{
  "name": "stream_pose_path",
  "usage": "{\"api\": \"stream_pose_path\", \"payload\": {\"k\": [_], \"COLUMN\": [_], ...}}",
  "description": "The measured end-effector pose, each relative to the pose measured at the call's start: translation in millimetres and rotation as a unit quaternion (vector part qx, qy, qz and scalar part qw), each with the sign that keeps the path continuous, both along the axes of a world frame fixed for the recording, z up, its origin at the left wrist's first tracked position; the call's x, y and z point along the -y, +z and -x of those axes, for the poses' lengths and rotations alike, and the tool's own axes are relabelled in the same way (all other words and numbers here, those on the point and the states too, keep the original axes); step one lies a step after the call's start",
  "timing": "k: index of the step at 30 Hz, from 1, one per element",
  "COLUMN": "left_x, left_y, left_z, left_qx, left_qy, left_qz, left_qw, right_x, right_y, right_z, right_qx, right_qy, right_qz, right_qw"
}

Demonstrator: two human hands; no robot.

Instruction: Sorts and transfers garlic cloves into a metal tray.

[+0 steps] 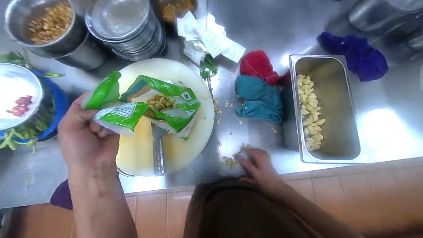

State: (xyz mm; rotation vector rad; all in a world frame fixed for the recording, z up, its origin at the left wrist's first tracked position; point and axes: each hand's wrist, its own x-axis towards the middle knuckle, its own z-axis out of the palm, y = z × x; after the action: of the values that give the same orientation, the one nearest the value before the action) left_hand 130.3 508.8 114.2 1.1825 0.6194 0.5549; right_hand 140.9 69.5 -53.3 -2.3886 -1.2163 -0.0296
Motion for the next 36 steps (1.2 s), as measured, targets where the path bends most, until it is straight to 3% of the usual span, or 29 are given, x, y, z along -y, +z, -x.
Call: {"api": "stream_pose_path", "payload": {"k": [4, 11, 15, 19, 22, 25, 30, 34, 36], "left_x": [-0.8, 2.3, -1.9, -3.1, -1.1, -0.7, 3.5, 5.7, 6.1], "left_y": [2.0, 6.5, 2.6, -1.8, -1.7, -3.7, -4.2, -4.2, -4.3], "left_z": [1.9, -0.2, 2.7, 3.6, 2.8, 3.3, 6.4, 6.2, 5.6], "left_qx": [-0.016, -0.028, -0.027, -0.025, -0.026, -0.013, -0.020, -0.030, -0.031], "left_qy": [0.010, 0.041, 0.046, 0.057, 0.059, 0.061, 0.076, 0.088, 0.091], "left_qz": [-0.002, 0.024, 0.027, 0.036, 0.030, 0.023, 0.019, 0.015, 0.015], "left_qw": [1.000, 0.998, 0.998, 0.997, 0.997, 0.998, 0.997, 0.996, 0.995], "right_x": [-48.0, -85.3, -116.4, -164.9, -188.6, -194.4, -145.8, -110.3, -115.2], "right_y": [-15.4, -9.4, 24.3, 49.1, 40.5, 9.3, -14.1, 9.7, 30.2], "right_z": [-18.9, -65.9, -120.3, -213.1, -255.3, -247.5, -166.3, -149.4, -156.0], "right_qx": [0.066, 0.029, -0.045, -0.174, -0.202, -0.155, -0.093, -0.098, -0.107], "right_qy": [0.063, -0.092, -0.128, -0.194, -0.209, -0.127, -0.007, 0.052, 0.013], "right_qz": [0.014, -0.044, -0.093, 0.033, 0.112, 0.070, -0.005, 0.018, -0.012], "right_qw": [0.996, 0.994, 0.986, 0.965, 0.950, 0.977, 0.996, 0.994, 0.994]}}
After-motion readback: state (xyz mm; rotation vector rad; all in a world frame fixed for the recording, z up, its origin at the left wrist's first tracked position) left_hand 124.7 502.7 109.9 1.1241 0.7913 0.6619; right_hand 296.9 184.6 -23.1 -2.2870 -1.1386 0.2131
